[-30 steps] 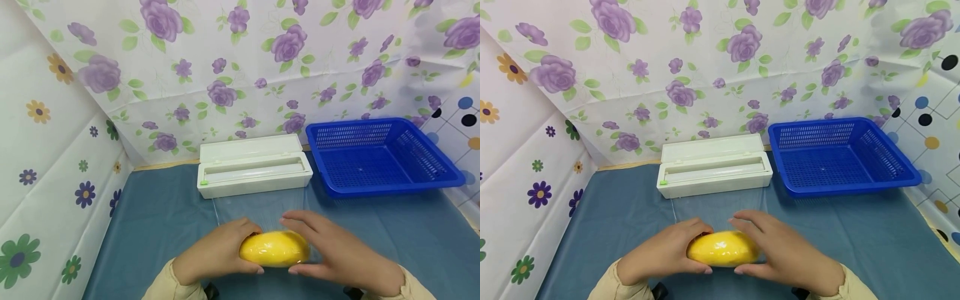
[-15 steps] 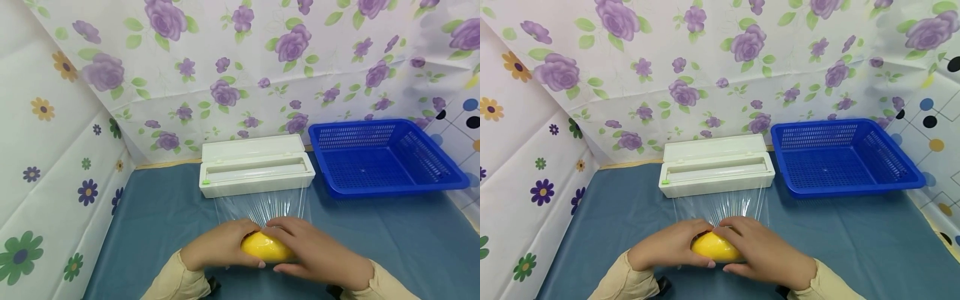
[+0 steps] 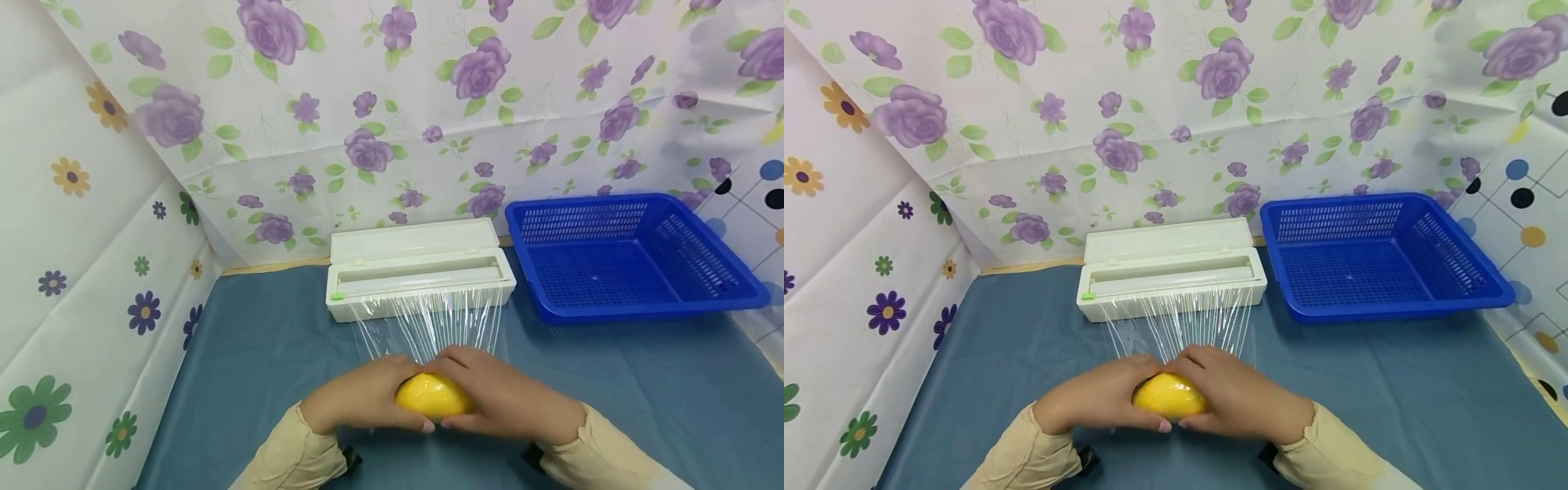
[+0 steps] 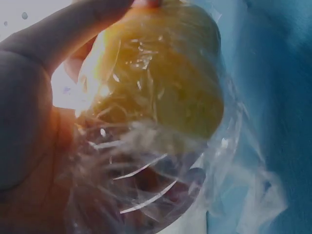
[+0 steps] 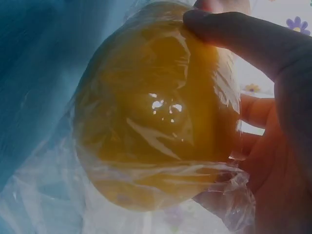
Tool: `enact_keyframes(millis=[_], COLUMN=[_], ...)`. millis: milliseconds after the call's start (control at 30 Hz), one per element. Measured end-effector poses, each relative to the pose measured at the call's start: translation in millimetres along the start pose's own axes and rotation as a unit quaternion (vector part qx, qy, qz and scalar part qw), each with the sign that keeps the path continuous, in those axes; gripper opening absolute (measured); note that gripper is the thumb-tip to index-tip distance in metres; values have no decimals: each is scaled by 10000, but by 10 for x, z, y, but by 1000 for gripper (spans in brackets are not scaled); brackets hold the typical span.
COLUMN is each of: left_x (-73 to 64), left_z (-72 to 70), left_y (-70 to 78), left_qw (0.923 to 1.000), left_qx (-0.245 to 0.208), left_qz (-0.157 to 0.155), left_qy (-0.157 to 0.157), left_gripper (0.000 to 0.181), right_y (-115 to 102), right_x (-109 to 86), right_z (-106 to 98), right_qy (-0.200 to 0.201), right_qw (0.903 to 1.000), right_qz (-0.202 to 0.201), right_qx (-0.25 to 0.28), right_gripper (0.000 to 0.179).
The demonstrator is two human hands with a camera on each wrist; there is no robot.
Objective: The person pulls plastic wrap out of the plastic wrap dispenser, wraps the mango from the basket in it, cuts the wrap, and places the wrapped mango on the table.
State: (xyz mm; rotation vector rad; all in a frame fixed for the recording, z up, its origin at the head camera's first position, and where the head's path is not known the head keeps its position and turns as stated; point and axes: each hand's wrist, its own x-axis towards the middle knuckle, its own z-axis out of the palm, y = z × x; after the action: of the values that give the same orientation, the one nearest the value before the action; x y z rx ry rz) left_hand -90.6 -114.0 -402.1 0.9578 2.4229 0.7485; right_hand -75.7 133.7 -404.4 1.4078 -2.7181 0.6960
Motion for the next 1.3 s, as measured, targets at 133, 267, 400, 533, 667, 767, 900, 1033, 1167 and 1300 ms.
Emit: enact_keyframes(millis=[133, 267, 400, 533, 667, 767, 900, 1033, 1167, 1300], left_x=[16, 27, 34, 40, 63, 82, 92, 98, 93, 81], left_z=[27, 36, 27, 32, 73, 102, 121, 127, 126, 123], left_y=[6, 26, 47, 38, 20, 23, 30, 31, 32, 35], left_qw=[9995, 9962, 9889, 9843, 9856, 9856, 9842, 9820, 9791, 9766], left_qx=[-31, 261, 279, 201, 575, 749, 854, 1043, 1287, 1492], left_qz=[-176, -216, -97, 32, 119, 127, 94, 104, 105, 44], left_qy=[241, 801, 1458, 1755, 1583, 1513, 1546, 1572, 1570, 1551], left_gripper=[71, 65, 45, 25, 18, 20, 23, 26, 30, 36], right_y=[67, 142, 223, 278, 311, 333, 360, 378, 385, 380], right_x=[42, 85, 126, 166, 190, 202, 212, 213, 210, 202], right_z=[25, 66, 114, 148, 177, 199, 223, 247, 273, 279], right_qy=[-201, -379, -515, -605, -640, -666, -707, -647, -471, -306], right_qw=[9992, 9964, 9927, 9893, 9879, 9875, 9858, 9871, 9919, 9952], right_qz=[235, 496, 693, 845, 904, 929, 1003, 960, 798, 737], right_qx=[259, 577, 844, 1028, 1087, 1088, 1149, 1109, 864, 570], right_gripper=[64, 61, 59, 57, 51, 48, 46, 46, 47, 52])
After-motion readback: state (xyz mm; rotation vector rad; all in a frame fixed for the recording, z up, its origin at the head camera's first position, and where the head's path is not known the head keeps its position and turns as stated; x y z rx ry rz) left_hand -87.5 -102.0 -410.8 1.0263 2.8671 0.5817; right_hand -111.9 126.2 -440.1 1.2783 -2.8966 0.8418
